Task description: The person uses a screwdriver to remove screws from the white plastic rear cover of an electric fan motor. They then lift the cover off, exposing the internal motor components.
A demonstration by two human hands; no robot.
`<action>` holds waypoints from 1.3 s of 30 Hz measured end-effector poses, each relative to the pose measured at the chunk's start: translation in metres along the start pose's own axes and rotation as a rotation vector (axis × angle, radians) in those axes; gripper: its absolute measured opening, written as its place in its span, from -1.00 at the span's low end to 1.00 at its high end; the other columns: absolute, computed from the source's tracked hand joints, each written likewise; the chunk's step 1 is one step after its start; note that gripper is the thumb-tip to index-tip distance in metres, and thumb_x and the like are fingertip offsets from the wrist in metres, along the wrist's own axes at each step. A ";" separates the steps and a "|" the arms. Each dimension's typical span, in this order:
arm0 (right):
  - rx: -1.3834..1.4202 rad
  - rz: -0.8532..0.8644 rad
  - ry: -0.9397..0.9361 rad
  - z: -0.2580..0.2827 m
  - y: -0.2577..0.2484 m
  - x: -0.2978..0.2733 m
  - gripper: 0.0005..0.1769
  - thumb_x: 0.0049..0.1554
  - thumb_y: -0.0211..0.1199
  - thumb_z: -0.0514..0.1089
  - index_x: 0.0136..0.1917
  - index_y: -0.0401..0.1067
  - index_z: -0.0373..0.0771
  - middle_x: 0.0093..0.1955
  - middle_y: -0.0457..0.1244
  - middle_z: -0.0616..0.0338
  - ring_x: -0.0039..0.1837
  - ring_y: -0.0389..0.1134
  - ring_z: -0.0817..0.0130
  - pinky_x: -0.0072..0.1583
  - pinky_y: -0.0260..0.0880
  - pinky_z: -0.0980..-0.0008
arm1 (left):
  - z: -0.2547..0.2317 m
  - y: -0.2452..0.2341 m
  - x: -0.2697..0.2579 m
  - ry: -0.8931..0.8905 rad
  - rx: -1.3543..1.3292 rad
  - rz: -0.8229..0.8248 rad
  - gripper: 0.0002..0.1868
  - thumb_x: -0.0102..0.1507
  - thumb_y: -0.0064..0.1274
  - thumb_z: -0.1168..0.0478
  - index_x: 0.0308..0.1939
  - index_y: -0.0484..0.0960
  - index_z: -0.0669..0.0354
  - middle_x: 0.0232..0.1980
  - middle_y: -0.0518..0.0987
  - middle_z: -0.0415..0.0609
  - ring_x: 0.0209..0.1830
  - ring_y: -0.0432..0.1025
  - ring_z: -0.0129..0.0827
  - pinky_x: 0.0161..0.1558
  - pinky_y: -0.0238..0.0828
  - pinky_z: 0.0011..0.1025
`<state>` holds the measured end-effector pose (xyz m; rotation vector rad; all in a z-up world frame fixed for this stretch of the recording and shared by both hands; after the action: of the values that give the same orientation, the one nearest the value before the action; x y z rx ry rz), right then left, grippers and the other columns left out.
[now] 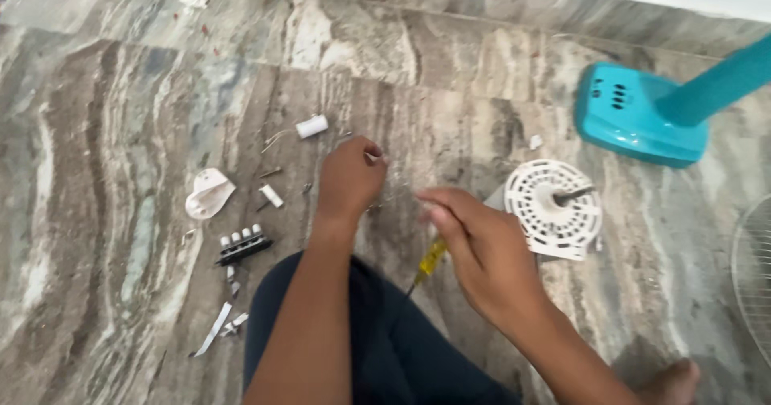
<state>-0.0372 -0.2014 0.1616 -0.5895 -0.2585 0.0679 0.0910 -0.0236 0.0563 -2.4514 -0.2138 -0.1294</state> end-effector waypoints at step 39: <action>0.254 -0.464 -0.033 -0.090 -0.238 -0.068 -0.56 0.30 0.18 -0.41 0.41 0.21 -0.37 0.31 0.35 -0.11 0.26 0.44 0.27 0.25 0.47 0.41 | -0.203 0.084 -0.122 0.313 -0.099 0.226 0.11 -0.04 0.36 -0.23 0.43 0.25 0.24 0.36 0.39 0.23 0.38 0.30 0.09 0.37 0.20 0.00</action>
<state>-0.0820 -0.4571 0.2073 -0.2659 -0.4067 -0.3341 -0.0207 -0.2309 0.1436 -2.4912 0.2111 -0.4283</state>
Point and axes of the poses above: each hand's wrist, its own x-axis towards the middle knuckle, its own y-axis out of the palm, z = x × y, the point moved 9 cm from there along x, towards the middle knuckle
